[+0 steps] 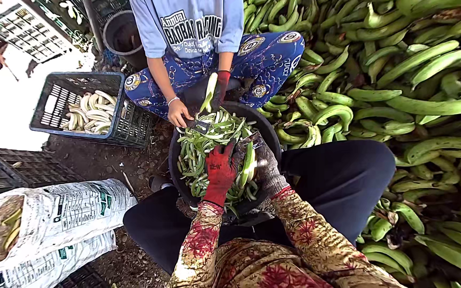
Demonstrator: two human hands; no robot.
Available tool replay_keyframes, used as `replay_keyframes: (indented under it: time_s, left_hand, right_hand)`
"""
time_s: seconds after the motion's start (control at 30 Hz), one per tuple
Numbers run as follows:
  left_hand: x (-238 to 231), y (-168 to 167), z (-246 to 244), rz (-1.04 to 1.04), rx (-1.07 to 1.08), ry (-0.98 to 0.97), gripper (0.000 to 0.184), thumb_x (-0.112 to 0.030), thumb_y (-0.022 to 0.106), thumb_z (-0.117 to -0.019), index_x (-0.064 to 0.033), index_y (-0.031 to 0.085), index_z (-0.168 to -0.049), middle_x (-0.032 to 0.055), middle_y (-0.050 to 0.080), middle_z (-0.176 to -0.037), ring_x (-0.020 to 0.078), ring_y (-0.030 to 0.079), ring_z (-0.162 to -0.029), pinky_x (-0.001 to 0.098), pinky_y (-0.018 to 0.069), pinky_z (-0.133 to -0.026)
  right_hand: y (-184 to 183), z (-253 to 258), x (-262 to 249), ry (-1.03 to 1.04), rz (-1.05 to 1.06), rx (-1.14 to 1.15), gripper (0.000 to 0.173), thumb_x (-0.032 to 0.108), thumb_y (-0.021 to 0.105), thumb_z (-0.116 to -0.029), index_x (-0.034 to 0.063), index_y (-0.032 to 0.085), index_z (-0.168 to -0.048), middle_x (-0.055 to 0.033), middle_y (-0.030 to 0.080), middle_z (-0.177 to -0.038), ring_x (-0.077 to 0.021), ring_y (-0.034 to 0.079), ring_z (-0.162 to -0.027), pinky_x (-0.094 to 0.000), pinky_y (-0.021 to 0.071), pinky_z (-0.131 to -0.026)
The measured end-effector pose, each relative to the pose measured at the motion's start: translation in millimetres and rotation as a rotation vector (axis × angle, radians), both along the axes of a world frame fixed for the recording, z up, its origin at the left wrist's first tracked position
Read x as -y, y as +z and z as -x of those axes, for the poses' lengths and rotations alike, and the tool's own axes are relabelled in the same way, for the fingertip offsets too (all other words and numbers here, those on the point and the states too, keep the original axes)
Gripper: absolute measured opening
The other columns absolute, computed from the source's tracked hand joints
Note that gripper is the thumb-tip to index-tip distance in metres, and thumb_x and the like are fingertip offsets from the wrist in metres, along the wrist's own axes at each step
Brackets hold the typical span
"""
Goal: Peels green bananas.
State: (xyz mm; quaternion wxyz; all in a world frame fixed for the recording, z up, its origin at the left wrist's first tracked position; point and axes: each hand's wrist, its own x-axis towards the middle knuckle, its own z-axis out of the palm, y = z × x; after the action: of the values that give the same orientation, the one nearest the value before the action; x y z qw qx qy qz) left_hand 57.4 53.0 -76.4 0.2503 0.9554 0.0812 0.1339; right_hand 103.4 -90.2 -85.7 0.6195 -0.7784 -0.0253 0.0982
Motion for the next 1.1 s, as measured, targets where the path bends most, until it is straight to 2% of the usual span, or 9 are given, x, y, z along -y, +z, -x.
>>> replay_keyframes:
  time_s: [0.2,0.43,0.53,0.6,0.7,0.77,0.93,1.03,1.1]
  left_hand:
    - [6,0,-10,0.021,-0.06,0.102,0.041,-0.034,0.054,-0.1028,-0.0234,0.064,-0.141,0.0201,0.066,-0.119,0.0404,0.064,-0.106,0.0598,0.0498,-0.087]
    - [-22,17,-23,0.18,-0.391,0.193,0.041,-0.04,0.043,-0.1089,-0.0223,0.062,-0.141,0.0204,0.067,-0.124,0.0401,0.065,-0.111,0.0633,0.0502,-0.092]
    - [-36,5,-19,0.264,-0.406,0.238,0.049,-0.047,0.035,-0.1097,-0.0173,0.06,-0.141,0.0205,0.066,-0.128,0.0401,0.062,-0.121,0.0643,0.0466,-0.1]
    - [-35,5,-15,0.287,-0.338,0.212,0.05,-0.047,0.034,-0.1096,-0.0157,0.059,-0.14,0.0209,0.067,-0.122,0.0394,0.064,-0.116,0.0626,0.048,-0.098]
    - [-27,4,1,0.299,-0.215,0.017,0.047,-0.046,0.039,-0.1078,-0.0176,0.061,-0.139,0.0143,0.07,-0.115,0.0312,0.067,-0.105,0.0551,0.0542,-0.09]
    - [-21,3,17,0.281,-0.106,-0.147,0.045,-0.042,0.044,-0.1058,-0.0164,0.065,-0.137,0.0121,0.071,-0.114,0.0274,0.068,-0.103,0.0509,0.0561,-0.089]
    - [-17,14,47,0.111,-0.043,-0.305,0.055,-0.056,0.04,-0.1024,-0.0224,0.067,-0.136,0.0146,0.069,-0.118,0.0339,0.066,-0.107,0.0571,0.052,-0.089]
    - [-20,17,52,0.066,-0.026,-0.284,0.052,-0.053,0.043,-0.1012,-0.022,0.068,-0.135,0.0158,0.069,-0.119,0.0365,0.066,-0.11,0.0585,0.0511,-0.09]
    - [-20,18,52,0.062,-0.043,-0.273,0.049,-0.049,0.047,-0.0998,-0.0228,0.068,-0.135,0.0154,0.069,-0.119,0.0364,0.065,-0.11,0.059,0.0504,-0.09]
  right_hand:
    - [-3,2,-5,-0.013,0.054,-0.038,0.045,0.021,0.044,-0.1047,0.0003,0.051,-0.144,-0.0203,0.061,-0.135,-0.0255,0.058,-0.124,-0.047,0.0468,-0.107]
    - [6,2,7,0.221,0.048,-0.044,0.051,0.027,0.036,-0.1067,0.0132,0.043,-0.156,-0.0111,0.055,-0.148,-0.0178,0.054,-0.133,-0.0415,0.0435,-0.113]
    - [-10,-5,6,0.135,-0.303,-0.28,0.049,0.032,0.039,-0.1053,0.0151,0.048,-0.15,-0.0118,0.069,-0.115,-0.0208,0.069,-0.094,-0.0404,0.0594,-0.083]
    - [-14,-13,5,0.041,-0.626,-0.503,0.054,0.052,0.026,-0.1095,0.0155,0.05,-0.142,-0.0113,0.069,-0.097,-0.022,0.068,-0.078,-0.0392,0.0602,-0.068]
    - [-5,-23,7,0.031,-0.841,-0.694,0.061,0.068,0.03,-0.1025,0.0184,0.059,-0.124,-0.0039,0.063,-0.083,-0.0141,0.061,-0.062,-0.0301,0.055,-0.053]
    - [4,-27,7,0.021,-0.85,-0.693,0.048,0.06,0.04,-0.1034,0.0186,0.063,-0.113,-0.0004,0.064,-0.079,-0.0107,0.061,-0.062,-0.028,0.055,-0.054]
    - [-12,-27,24,0.272,-0.952,-0.511,0.045,0.042,0.03,-0.1099,0.009,0.054,-0.13,-0.0035,0.063,-0.092,-0.0096,0.062,-0.074,-0.0268,0.0552,-0.067]
    - [25,-30,9,0.203,-0.888,-0.727,0.046,0.042,0.028,-0.1089,0.009,0.06,-0.112,-0.0014,0.06,-0.074,-0.0067,0.057,-0.055,-0.0201,0.0523,-0.051]
    - [24,-36,7,0.18,-0.855,-0.815,0.048,0.045,0.028,-0.1089,0.0095,0.059,-0.116,-0.0042,0.062,-0.079,-0.0095,0.059,-0.058,-0.0222,0.0537,-0.052]
